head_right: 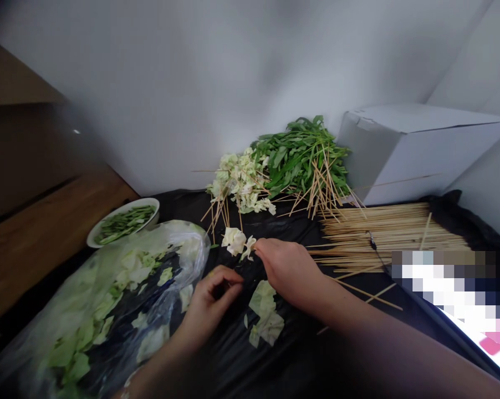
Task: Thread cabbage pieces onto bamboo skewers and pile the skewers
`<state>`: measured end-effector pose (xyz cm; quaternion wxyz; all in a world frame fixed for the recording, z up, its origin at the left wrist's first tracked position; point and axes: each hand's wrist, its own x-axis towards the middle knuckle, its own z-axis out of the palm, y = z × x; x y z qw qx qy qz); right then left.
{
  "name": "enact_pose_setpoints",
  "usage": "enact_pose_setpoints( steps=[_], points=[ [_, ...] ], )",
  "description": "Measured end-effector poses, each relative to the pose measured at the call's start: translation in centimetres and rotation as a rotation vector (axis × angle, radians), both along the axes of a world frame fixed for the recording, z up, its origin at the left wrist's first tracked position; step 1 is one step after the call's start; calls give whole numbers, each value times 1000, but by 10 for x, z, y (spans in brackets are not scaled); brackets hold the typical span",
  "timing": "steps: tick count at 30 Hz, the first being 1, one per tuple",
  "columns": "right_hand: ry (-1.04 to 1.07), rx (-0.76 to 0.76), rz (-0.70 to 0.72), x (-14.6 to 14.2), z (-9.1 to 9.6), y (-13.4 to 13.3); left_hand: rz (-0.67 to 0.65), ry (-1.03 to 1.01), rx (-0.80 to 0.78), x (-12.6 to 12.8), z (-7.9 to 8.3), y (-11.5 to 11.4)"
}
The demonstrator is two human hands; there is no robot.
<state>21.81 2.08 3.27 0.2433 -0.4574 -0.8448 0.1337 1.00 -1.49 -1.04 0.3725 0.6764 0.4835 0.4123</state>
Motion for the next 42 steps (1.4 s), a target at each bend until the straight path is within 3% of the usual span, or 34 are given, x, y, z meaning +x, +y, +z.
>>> enact_pose_setpoints(
  steps=[3,5,12,16,19,24,27,29,32,42],
  points=[
    [-21,7,-10,0,0,-1,-238,375,196,2,-1,-6],
    [-43,8,-11,-1,0,-1,-323,528,261,3,-1,-8],
    [-54,42,-19,0,-2,-1,-385,655,336,0,-3,-5],
    [-47,33,-12,0,-2,0,-311,497,320,-1,-2,-4],
    [-29,22,-12,0,0,0,-175,277,210,-2,0,-4],
    [-11,47,-10,0,0,0,106,-205,-193,-4,4,0],
    [1,64,-4,1,-1,0,179,-544,-444,-4,7,6],
    [6,71,-5,1,-1,-1,188,-685,-531,-4,10,9],
    [-2,77,-6,0,-1,-1,158,-763,-578,-5,14,10],
    [-32,54,1,-1,-2,0,120,-724,-599,-8,9,12]
  ],
)
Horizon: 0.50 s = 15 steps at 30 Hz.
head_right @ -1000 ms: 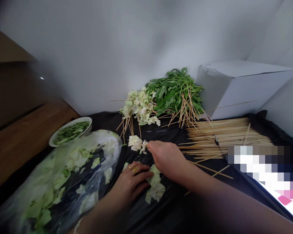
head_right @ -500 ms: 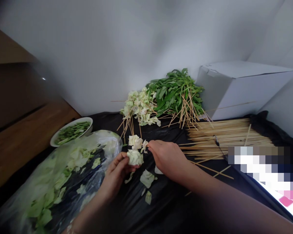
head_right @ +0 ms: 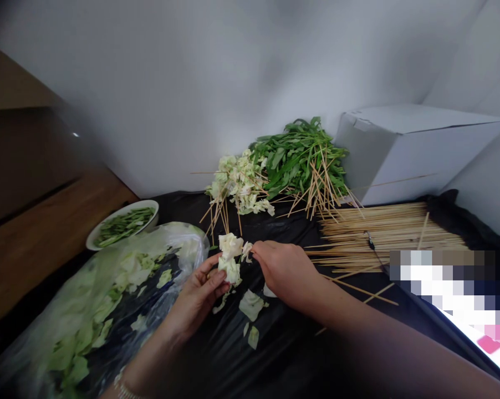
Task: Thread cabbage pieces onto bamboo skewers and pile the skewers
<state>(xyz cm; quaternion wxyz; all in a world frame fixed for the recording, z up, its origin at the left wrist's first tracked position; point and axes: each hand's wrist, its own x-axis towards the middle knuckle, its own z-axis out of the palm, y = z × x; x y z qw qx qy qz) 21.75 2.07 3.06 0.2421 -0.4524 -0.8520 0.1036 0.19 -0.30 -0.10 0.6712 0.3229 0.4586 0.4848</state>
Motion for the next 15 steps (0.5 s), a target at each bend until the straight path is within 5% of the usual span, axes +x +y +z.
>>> enact_pose_setpoints(
  steps=[15],
  points=[
    [33,3,11,2,5,0,125,98,127,-4,-2,3]
  ],
)
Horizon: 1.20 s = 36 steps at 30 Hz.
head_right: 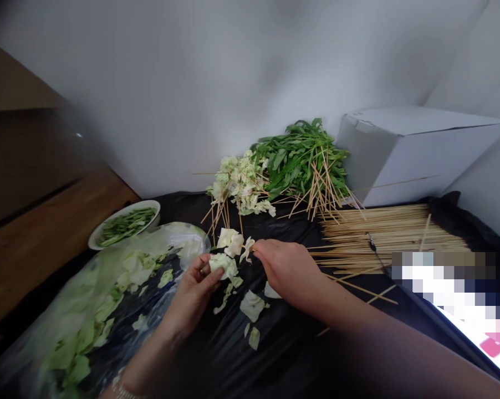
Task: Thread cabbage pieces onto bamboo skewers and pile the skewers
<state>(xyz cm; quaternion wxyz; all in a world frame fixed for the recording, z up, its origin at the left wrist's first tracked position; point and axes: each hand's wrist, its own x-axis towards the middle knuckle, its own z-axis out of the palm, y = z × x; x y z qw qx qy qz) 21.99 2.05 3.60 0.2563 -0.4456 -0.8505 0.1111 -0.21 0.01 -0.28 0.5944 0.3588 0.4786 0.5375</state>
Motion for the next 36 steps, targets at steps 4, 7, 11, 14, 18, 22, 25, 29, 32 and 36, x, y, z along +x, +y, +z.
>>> enact_pose_setpoints(
  steps=[4,7,11,14,18,22,25,29,32,36],
  points=[
    [6,-15,15,1,1,0,56,-158,-26,-3,4,3],
    [4,-10,35,1,1,0,101,-209,-9,-6,7,4],
    [28,-27,65,-1,-2,0,178,-189,5,-8,9,7],
    [29,-55,94,-4,-5,-1,263,-199,0,-7,8,8],
    [40,-75,98,-6,-11,-1,299,-185,35,-5,7,7],
    [44,-77,85,-7,-14,-1,270,-102,77,-4,6,5],
    [39,-66,85,-8,-14,-1,246,-38,110,-5,5,4],
    [26,-33,80,-8,-14,-2,229,46,152,-6,4,2],
    [23,-18,72,-8,-14,-3,235,99,175,-6,3,1],
    [8,-19,64,-8,-13,-4,238,184,210,-6,1,0]
  ],
)
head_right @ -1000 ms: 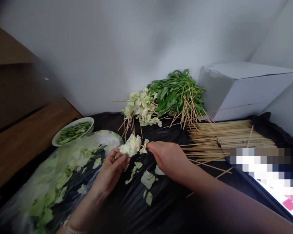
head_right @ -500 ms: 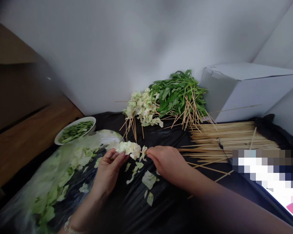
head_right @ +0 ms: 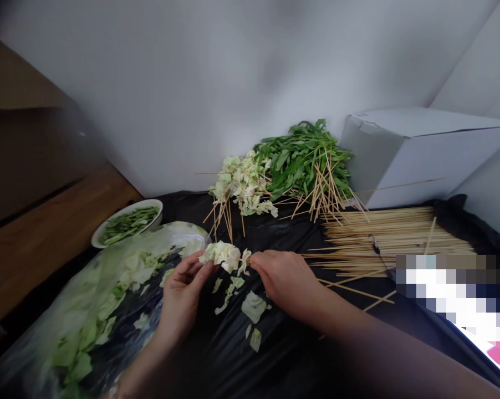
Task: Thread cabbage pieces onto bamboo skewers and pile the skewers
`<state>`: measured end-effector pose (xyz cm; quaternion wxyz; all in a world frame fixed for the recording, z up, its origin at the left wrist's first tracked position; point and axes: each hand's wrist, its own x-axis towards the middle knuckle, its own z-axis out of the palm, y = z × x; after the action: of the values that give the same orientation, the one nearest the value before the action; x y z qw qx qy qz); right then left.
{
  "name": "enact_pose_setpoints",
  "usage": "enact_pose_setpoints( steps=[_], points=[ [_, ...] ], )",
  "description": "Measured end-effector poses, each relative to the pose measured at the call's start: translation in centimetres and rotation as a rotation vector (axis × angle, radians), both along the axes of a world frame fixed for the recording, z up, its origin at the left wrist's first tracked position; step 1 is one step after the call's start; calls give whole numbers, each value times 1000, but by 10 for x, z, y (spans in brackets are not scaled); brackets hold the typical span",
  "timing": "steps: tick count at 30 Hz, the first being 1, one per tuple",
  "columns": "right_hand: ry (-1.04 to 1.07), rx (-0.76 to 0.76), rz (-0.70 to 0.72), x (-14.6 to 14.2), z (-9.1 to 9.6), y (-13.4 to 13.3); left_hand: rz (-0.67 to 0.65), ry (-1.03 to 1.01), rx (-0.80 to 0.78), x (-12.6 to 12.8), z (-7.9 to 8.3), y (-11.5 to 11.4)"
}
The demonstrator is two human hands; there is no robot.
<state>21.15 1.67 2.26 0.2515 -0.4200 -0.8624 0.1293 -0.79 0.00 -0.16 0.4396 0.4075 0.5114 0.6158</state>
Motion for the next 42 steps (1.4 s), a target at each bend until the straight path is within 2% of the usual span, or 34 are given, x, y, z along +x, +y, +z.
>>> enact_pose_setpoints(
  steps=[10,20,29,33,38,42],
  points=[
    [-27,-31,3,-3,1,-4,-34,138,52,4,0,-4],
    [-15,-30,23,-2,-2,-4,-93,87,-18,7,2,-4],
    [-7,-25,43,-2,5,-2,-41,43,-38,-5,-1,-2],
    [-7,-1,57,7,12,2,54,-70,33,-15,4,6],
    [30,-125,120,25,27,12,159,-168,147,-22,17,12],
    [171,-244,109,36,36,21,93,-140,136,-16,18,10]
  ],
)
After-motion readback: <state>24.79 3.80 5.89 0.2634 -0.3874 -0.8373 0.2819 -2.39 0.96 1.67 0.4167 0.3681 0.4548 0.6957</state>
